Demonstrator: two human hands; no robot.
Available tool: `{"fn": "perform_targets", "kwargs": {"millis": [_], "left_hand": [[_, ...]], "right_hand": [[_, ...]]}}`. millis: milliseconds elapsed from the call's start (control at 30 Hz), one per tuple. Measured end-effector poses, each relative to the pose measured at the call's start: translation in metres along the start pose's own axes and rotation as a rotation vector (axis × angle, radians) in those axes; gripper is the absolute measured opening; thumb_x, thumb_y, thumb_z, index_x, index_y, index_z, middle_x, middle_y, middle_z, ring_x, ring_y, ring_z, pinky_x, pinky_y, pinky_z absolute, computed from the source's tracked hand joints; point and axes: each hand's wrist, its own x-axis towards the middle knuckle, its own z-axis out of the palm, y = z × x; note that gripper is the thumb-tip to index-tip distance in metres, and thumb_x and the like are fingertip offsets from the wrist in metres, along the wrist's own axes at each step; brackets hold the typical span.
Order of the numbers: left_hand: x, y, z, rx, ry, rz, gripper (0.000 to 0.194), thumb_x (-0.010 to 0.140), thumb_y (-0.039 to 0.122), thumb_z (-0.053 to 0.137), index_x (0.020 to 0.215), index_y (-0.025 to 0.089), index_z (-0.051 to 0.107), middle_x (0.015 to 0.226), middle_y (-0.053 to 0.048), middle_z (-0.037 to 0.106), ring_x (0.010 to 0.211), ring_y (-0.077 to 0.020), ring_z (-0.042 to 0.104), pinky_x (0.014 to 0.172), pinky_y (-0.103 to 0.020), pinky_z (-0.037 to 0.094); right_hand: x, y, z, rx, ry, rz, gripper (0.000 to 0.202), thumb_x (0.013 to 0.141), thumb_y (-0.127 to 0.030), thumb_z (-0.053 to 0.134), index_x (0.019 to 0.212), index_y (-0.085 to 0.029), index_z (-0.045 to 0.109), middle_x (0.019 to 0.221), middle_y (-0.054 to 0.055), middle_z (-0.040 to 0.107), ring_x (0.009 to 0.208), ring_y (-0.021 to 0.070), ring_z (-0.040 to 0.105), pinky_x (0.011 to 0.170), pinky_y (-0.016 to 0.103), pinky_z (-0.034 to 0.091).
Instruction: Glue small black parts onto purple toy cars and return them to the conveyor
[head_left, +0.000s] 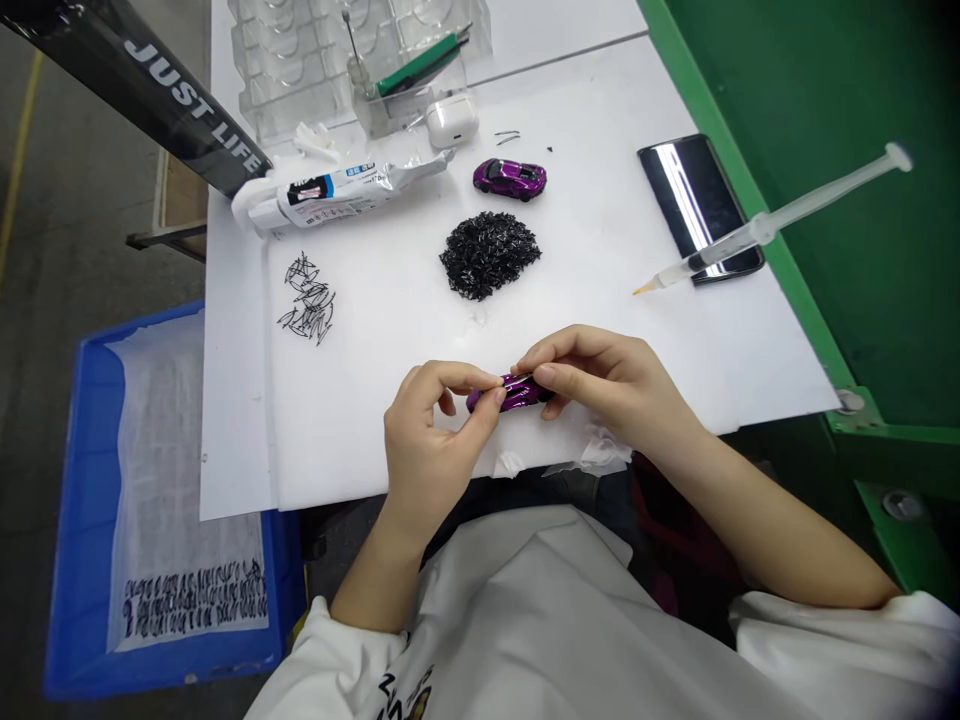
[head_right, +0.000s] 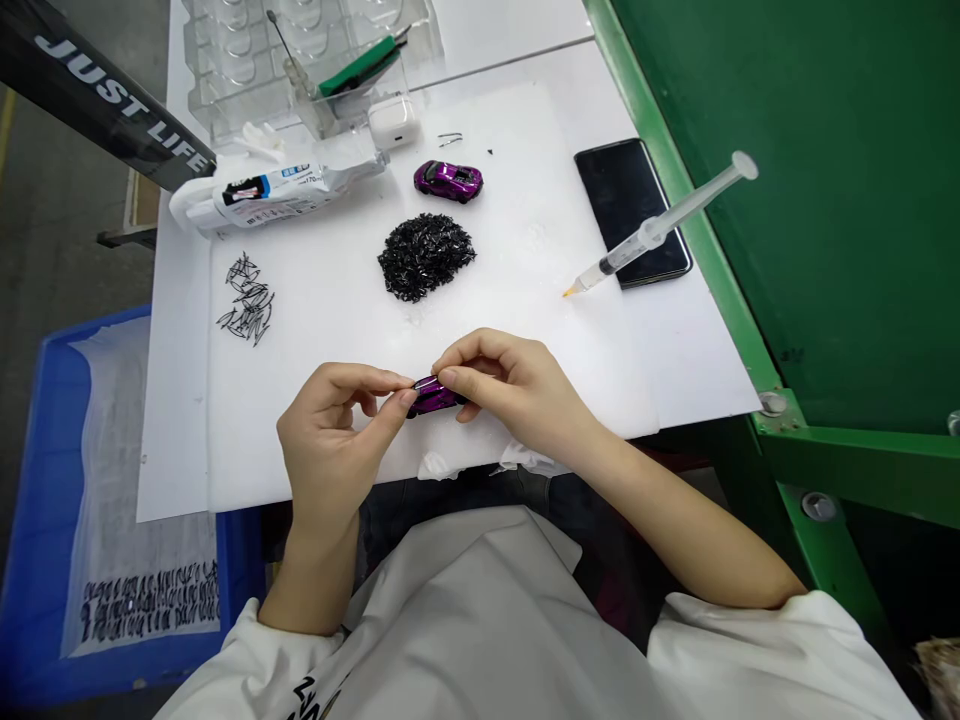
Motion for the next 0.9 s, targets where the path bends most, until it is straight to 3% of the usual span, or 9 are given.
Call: {"fn": "perform_targets", "kwargs": {"millis": [200, 400, 767, 900], "left_hand": [[-0.003, 0.001, -0.008, 0.175, -0.063, -0.028, 0.013, 0.075, 0.012, 0.065, 0.079, 0.024, 0.062, 0.077, 0.004, 0.065, 0.074, -0.0140, 0.058, 0.060, -0.029, 0.042], [-0.005, 0.001, -0.010, 0.189, -0.101, -0.019, 0.018, 0.074, 0.010, 0.064, 0.083, 0.025, 0.060, 0.079, 0.005, 0.065, 0.075, -0.0130, 0.060, 0.060, -0.027, 0.042], [-0.004, 0.006, -0.007, 0.276, -0.118, 0.027, 0.021, 0.075, 0.009, 0.063, 0.088, 0.026, 0.061, 0.081, 0.005, 0.067, 0.078, -0.0141, 0.062, 0.063, -0.028, 0.045], [-0.005, 0.011, -0.006, 0.379, -0.128, 0.073, 0.021, 0.074, 0.008, 0.062, 0.086, 0.025, 0.060, 0.076, 0.005, 0.067, 0.077, -0.0157, 0.059, 0.065, -0.029, 0.046]], "right_hand": [[-0.002, -0.003, -0.001, 0.007, 0.004, -0.030, 0.018, 0.084, -0.033, 0.055, 0.082, -0.019, 0.066, 0.085, 0.004, 0.067, 0.074, 0.0127, 0.063, 0.052, 0.020, 0.055], [-0.002, 0.000, -0.001, 0.044, -0.016, -0.038, 0.020, 0.085, -0.035, 0.054, 0.082, -0.020, 0.067, 0.087, 0.004, 0.067, 0.085, 0.0163, 0.063, 0.053, 0.022, 0.057], [-0.002, -0.002, 0.000, -0.003, -0.008, -0.038, 0.019, 0.085, -0.032, 0.052, 0.081, -0.019, 0.066, 0.086, 0.004, 0.066, 0.073, 0.0121, 0.063, 0.053, 0.020, 0.056], [-0.004, -0.001, 0.000, -0.067, -0.026, -0.049, 0.011, 0.081, -0.025, 0.057, 0.086, -0.019, 0.064, 0.086, 0.003, 0.065, 0.075, 0.0120, 0.062, 0.055, 0.020, 0.055]]}}
